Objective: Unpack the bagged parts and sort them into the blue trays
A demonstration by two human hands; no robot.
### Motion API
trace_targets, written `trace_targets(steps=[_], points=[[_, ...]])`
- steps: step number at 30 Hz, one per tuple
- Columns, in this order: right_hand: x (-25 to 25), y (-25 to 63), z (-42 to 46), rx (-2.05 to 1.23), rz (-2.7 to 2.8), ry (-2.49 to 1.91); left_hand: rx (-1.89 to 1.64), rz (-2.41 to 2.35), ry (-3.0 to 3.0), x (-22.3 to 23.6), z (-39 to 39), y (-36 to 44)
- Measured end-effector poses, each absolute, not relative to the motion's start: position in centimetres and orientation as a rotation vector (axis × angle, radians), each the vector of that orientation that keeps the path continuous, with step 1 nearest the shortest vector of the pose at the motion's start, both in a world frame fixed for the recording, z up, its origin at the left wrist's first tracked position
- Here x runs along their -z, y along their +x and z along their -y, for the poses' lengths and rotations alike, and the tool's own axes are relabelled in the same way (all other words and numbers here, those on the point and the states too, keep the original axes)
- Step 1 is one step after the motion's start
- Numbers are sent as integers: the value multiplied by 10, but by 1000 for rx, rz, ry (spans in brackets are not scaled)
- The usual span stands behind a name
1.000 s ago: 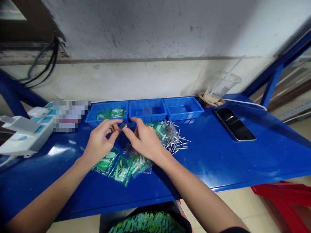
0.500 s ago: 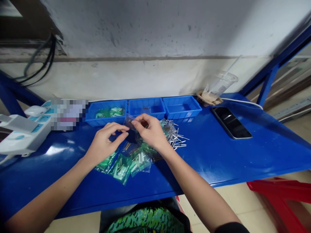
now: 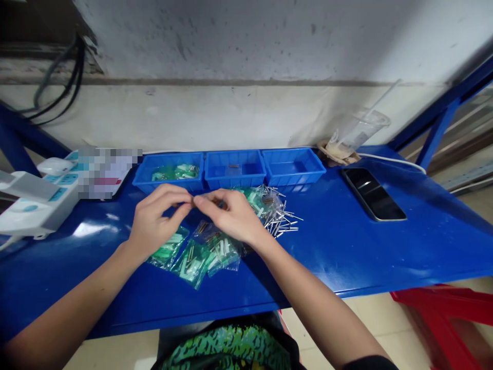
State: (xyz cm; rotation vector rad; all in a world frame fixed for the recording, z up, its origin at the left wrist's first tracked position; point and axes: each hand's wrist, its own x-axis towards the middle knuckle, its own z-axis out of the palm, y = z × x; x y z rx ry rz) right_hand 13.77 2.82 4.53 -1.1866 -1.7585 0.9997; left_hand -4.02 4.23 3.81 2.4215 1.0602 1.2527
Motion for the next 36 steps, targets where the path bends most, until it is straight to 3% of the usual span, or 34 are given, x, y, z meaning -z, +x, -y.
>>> trace_targets(steps=[4, 10, 13, 17, 22, 25, 28, 31, 36], points=[[-42, 139, -32, -1147, 1483, -1210, -1172, -968, 2600, -38, -41, -38], [-41, 137, -26, -571, 1755, -1141, -908, -1166, 1893, -32, -51, -41], [-39, 135, -23, -469, 1916, -1058, -914, -1078, 1534, -30, -55, -43], [-38, 133, -22, -421, 1899, -1160, -1044, -1089, 1558, -30, -54, -43], [-45, 135, -25, -731, 1677, -1322, -1311, -1167, 2165, -34, -46, -43], [-45, 133, -28, -1035, 1503, -1260, -1282, -992, 2512, -33, -44, -42], [-42, 131, -30, -1089, 1345, -1247, -1175, -937, 2628, -34, -42, -41], [-46, 138, -28, -757, 1279, -1246, -1021, -1049, 2559, -36, -42, -41], [-55, 171, -34, 40, 1216, -1210, -399, -1080, 2492, -32, -46, -48]])
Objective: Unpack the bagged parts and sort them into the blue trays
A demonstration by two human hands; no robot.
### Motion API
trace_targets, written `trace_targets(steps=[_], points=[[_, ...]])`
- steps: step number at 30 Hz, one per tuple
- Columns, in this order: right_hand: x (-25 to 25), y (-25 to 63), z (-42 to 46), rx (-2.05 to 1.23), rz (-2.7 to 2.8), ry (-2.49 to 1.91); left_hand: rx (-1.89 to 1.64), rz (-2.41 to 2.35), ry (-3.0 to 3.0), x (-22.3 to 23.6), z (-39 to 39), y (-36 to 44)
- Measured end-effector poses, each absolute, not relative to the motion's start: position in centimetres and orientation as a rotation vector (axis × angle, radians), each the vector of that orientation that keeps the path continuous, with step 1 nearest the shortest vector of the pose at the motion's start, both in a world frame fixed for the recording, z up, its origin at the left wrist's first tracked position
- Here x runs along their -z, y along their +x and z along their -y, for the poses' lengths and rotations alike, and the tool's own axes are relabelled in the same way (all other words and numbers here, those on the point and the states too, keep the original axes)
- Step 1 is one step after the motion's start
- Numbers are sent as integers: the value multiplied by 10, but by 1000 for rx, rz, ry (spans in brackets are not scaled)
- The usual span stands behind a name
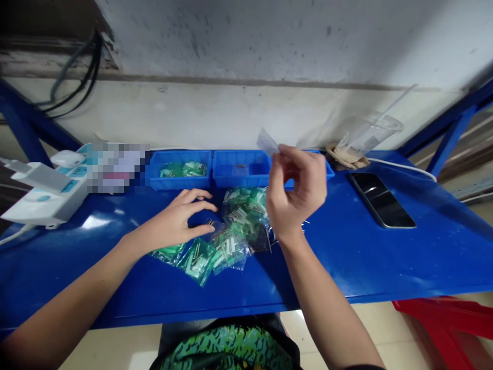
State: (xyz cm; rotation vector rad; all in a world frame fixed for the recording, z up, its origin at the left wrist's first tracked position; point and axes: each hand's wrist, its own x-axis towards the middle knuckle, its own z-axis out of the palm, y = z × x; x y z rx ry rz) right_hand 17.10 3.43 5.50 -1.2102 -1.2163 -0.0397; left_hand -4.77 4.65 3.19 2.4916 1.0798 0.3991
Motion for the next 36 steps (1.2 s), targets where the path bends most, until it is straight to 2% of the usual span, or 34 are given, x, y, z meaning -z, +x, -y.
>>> trace_targets(steps=[2, 5, 10, 13, 18, 21, 24, 30, 36], points=[[-52, 179, -41, 106, 1353, -1280, -281, -1110, 2476, -28, -48, -49], [-46, 174, -45, 30, 1576, -1358, -254, -1206, 2419, -26, -50, -47], [-46, 143, -30, -234, 1798, -1272, -496, -1236, 2190, -29, -53, -45], [-46, 132, -21, -463, 1836, -1282, -867, -1207, 2130, -35, -50, -44], [-47, 132, -22, -835, 1654, -1375, -1376, -1119, 2398, -47, -37, -41], [-50, 134, -24, -1273, 1515, -1315, -1501, -896, 2585, -48, -33, -40], [-52, 133, -24, -1567, 1366, -1181, -1366, -755, 2687, -47, -31, -38], [-44, 128, -26, -1285, 1187, -1085, -992, -946, 2458, -51, -31, -36], [-46, 132, -25, -944, 1466, -975, -854, -1038, 1536, -51, -42, -41]])
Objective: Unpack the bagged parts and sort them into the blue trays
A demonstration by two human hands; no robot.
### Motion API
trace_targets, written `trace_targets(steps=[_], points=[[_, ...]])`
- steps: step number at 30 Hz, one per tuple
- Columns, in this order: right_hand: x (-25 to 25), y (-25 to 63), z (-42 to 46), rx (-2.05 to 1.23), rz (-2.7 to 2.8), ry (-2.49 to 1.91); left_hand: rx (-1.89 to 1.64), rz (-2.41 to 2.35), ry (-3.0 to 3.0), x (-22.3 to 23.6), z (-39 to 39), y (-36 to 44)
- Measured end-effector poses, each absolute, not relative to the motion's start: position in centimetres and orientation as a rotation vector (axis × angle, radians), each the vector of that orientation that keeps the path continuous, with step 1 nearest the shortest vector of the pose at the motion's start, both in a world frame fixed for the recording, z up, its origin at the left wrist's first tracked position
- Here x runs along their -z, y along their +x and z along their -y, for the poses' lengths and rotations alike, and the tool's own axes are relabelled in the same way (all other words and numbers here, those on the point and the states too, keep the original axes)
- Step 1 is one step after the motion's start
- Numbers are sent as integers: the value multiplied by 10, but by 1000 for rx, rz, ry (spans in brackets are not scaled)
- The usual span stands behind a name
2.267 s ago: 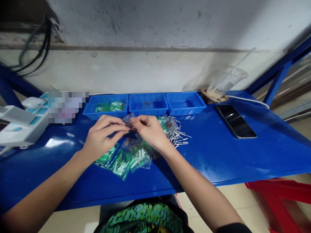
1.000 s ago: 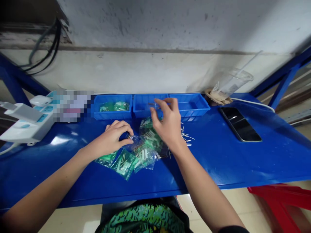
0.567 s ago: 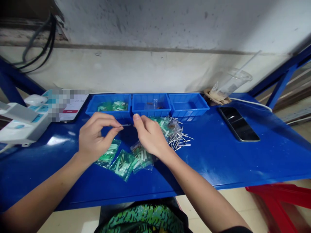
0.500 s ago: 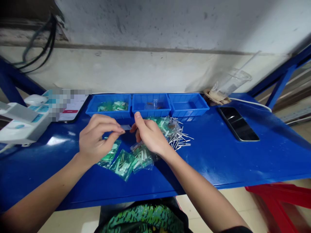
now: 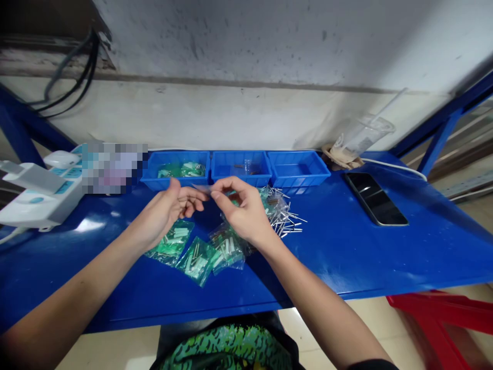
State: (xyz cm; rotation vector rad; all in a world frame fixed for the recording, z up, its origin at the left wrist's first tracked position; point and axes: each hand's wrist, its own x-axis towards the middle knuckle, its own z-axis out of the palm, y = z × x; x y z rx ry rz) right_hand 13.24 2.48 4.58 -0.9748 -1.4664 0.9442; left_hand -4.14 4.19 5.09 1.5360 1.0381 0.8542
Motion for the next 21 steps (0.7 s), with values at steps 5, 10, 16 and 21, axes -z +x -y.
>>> trace_targets(steps=[5, 10, 16, 21], points=[[-49, 132, -18, -624, 1767, -938, -913, -981, 1280, -46, -49, -44], [-51, 133, -19, -667, 1705, -1135, -1163, -1068, 1549, -43, -46, -43], [-49, 132, -24, -1204, 1377, -1123, -1319, -956, 2468, -46, -35, -40], [-48, 131, -26, -1341, 1230, -1060, -1250, -890, 2710, -41, -37, -40]])
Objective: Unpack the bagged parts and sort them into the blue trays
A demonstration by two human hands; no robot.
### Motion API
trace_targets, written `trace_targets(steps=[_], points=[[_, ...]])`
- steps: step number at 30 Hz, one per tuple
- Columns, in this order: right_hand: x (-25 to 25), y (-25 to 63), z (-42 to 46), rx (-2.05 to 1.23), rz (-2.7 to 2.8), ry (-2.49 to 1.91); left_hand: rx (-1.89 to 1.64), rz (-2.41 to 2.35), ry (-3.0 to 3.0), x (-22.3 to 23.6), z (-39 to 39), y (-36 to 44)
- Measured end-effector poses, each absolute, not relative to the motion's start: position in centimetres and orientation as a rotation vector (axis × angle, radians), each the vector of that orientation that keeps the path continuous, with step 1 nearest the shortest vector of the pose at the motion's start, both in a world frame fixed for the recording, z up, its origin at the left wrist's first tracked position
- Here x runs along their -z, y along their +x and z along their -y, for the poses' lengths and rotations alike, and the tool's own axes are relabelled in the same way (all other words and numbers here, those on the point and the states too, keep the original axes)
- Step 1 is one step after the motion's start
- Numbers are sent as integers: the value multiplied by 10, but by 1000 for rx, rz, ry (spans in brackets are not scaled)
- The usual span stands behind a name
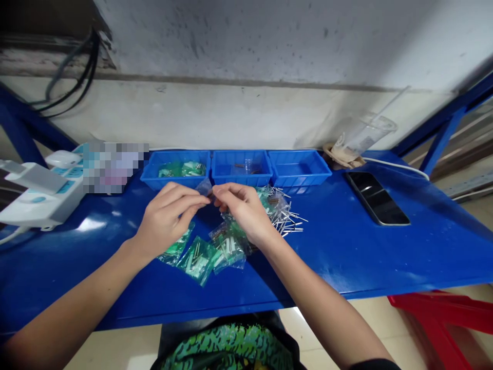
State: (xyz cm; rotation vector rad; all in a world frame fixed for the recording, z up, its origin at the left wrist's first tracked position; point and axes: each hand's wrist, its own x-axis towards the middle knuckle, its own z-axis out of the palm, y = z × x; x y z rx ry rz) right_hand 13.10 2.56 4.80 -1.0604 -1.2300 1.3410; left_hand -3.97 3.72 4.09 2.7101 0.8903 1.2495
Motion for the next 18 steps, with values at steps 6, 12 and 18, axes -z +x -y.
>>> trace_targets(steps=[6, 12, 18], points=[[-46, 128, -20, -815, 1544, -1158, -1053, -1072, 2246, -45, -38, -39], [-41, 125, -14, -249, 1940, -999, -900, -1046, 1494, -44, -47, -43], [-45, 124, -16, -641, 1750, -1191, -1239, -1147, 2110, -43, -40, -41]])
